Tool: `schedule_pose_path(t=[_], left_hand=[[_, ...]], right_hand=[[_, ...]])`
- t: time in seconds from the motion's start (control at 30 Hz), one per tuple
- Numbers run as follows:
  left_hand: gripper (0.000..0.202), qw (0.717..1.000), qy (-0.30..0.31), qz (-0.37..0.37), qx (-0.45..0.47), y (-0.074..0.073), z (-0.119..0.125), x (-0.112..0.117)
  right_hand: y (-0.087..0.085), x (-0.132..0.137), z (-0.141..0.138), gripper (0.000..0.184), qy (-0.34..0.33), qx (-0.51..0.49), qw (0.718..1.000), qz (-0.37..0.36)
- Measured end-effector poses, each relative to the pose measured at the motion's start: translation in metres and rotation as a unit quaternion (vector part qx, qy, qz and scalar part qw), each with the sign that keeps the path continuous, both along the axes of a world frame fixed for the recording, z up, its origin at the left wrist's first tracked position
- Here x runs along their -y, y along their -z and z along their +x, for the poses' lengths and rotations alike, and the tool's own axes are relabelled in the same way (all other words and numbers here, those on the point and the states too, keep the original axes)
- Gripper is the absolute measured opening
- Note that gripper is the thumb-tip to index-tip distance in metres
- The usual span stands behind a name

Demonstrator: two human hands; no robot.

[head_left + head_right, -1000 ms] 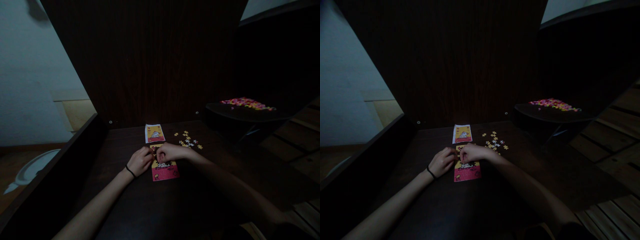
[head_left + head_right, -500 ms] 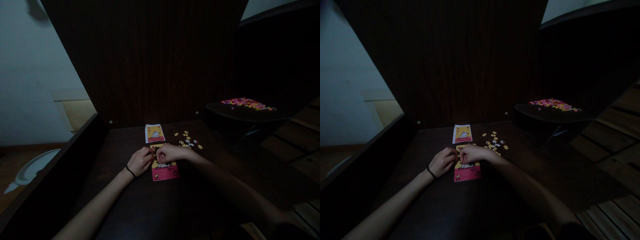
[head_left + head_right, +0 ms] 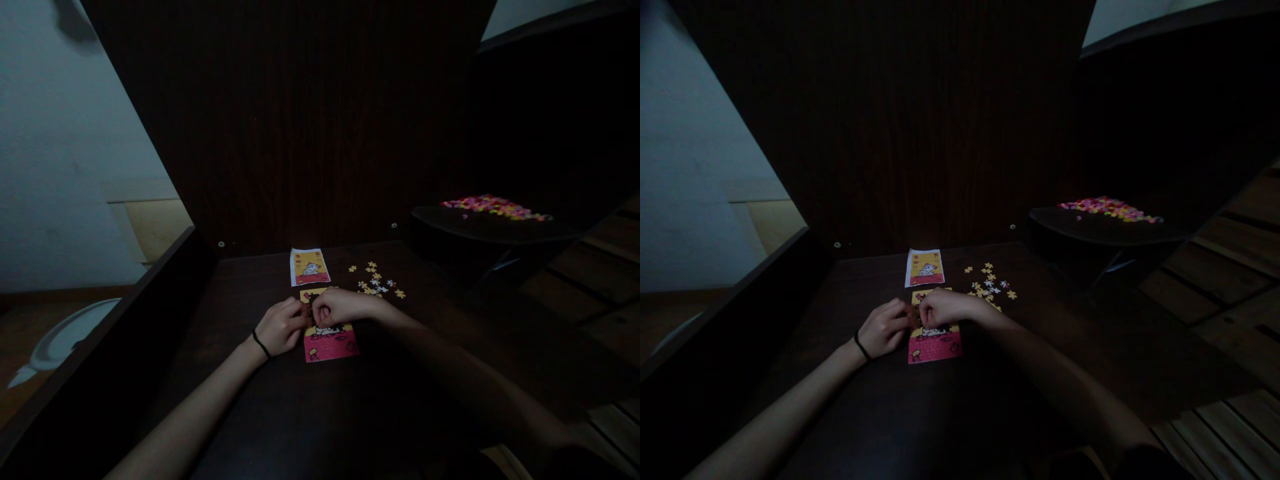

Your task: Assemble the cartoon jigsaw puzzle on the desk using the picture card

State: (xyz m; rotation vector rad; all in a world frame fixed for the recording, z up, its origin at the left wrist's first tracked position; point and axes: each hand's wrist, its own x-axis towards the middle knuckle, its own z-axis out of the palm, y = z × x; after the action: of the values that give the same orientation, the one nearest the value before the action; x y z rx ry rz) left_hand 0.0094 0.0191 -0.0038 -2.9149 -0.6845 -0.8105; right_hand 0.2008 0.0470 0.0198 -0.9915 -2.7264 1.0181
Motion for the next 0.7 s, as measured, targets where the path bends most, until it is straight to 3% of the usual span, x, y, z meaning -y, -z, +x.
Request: schedule_pose_path(t=[0.7], left_hand=[[0.028, 0.996, -0.007, -0.018, -0.084, -0.0009, 0.0012, 0.0004]], right_hand=[[0.0033, -0.0013, 0.0013, 0.007, -0.005, 0.011, 1.000, 0.016]])
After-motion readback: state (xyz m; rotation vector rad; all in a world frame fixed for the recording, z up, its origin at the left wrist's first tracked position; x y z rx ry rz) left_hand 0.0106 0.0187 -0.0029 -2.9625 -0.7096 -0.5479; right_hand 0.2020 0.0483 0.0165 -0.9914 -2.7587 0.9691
